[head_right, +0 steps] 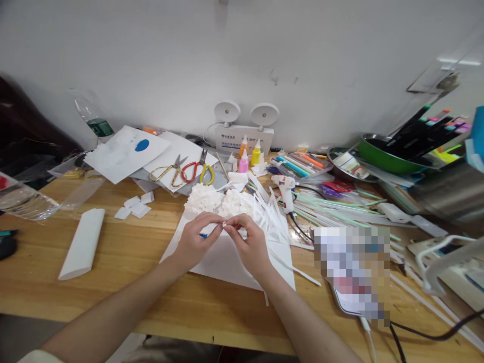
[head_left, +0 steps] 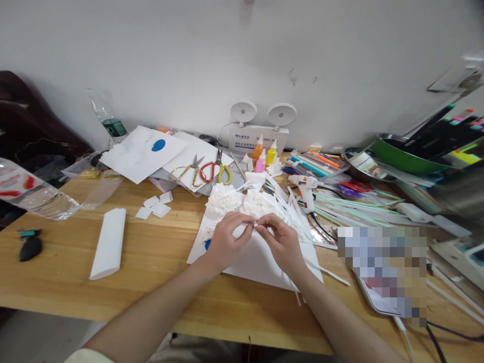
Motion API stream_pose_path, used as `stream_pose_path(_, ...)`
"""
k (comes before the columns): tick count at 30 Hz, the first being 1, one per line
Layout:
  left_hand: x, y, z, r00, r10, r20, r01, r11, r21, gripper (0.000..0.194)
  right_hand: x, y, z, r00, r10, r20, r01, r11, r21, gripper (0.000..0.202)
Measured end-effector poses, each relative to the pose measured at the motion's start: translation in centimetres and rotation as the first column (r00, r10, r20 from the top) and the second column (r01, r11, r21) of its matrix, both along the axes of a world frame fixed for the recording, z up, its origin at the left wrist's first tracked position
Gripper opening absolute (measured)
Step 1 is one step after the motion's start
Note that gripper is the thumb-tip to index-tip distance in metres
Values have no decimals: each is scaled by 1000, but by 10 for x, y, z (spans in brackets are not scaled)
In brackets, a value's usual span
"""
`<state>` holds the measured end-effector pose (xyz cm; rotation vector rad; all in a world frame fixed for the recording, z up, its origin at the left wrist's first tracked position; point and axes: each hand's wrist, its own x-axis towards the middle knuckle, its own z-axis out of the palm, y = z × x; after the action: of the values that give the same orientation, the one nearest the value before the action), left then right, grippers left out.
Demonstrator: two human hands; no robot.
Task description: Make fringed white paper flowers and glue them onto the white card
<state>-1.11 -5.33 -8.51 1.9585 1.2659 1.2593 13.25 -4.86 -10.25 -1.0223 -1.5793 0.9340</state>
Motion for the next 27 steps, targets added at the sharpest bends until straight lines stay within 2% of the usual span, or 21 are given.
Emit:
stream_pose_path(11,1,-1,-2,999,-11,48,11,1000,5,14,1,1,-4,998,-51,-32,52,997,56,4)
stream_pose_path(21,1,-1,-3,997,-25,72,26,1000,-12,14,0,0,-5,988,-137,-69,139,990,34,4)
stream_pose_path(27,1,0,-4,997,-39,72,40,999,-5,15,-1,0,-4,987,-158,-42,161,985,68,5)
